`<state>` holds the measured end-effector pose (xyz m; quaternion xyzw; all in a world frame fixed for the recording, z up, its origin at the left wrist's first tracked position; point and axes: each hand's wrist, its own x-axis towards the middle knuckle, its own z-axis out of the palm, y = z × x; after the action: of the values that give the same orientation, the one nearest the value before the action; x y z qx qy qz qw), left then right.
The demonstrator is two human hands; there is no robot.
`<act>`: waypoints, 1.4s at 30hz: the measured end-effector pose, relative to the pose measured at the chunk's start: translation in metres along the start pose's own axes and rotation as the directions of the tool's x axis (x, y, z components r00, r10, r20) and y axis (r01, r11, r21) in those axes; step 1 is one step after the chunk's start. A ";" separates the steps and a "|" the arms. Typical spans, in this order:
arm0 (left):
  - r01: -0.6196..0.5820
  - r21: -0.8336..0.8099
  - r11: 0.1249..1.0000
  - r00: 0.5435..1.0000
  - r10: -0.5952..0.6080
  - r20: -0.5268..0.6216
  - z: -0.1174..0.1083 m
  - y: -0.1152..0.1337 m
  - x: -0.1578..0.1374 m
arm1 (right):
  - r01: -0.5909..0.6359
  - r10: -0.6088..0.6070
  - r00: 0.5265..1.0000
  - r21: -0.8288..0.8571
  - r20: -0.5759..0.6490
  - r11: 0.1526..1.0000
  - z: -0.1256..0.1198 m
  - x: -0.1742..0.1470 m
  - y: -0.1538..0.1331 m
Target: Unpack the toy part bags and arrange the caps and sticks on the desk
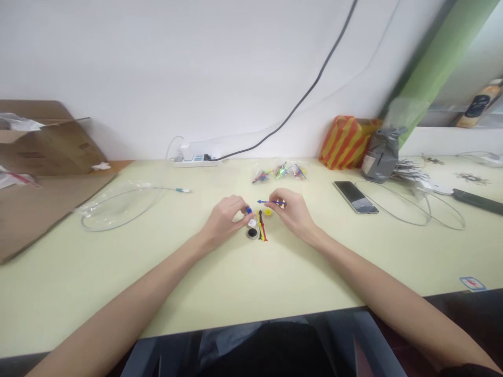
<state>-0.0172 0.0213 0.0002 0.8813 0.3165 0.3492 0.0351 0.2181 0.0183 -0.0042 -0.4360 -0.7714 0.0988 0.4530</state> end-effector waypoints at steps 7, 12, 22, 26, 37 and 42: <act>0.016 0.001 1.000 1.000 -0.016 -0.003 0.001 -0.001 0.000 | -0.011 0.009 1.000 0.063 0.024 0.998 -0.002 0.001 -0.003; 0.008 -0.004 1.000 1.000 -0.008 0.006 0.002 -0.001 -0.001 | -0.026 0.022 0.999 0.096 0.041 0.995 -0.001 0.001 -0.002; -0.003 0.006 1.000 1.000 0.003 0.009 0.000 0.001 0.000 | -0.040 0.054 0.996 -0.177 0.075 0.983 -0.004 -0.001 -0.008; -0.028 0.000 1.000 1.000 0.028 -0.002 0.001 -0.001 -0.001 | -0.153 0.178 0.983 -0.376 0.034 0.914 -0.011 0.004 -0.001; -0.033 -0.009 0.999 0.999 0.033 -0.011 0.001 -0.002 -0.001 | -0.161 0.376 0.900 -0.632 0.222 0.758 -0.014 0.008 0.002; -0.039 -0.002 0.999 0.999 0.039 -0.004 0.002 -0.002 -0.001 | -0.086 0.322 0.898 -0.600 0.299 0.795 -0.014 0.009 0.008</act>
<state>-0.0178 0.0230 -0.0022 0.8866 0.2990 0.3518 0.0286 0.2321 0.0262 0.0048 -0.6055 -0.7858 -0.0045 0.1262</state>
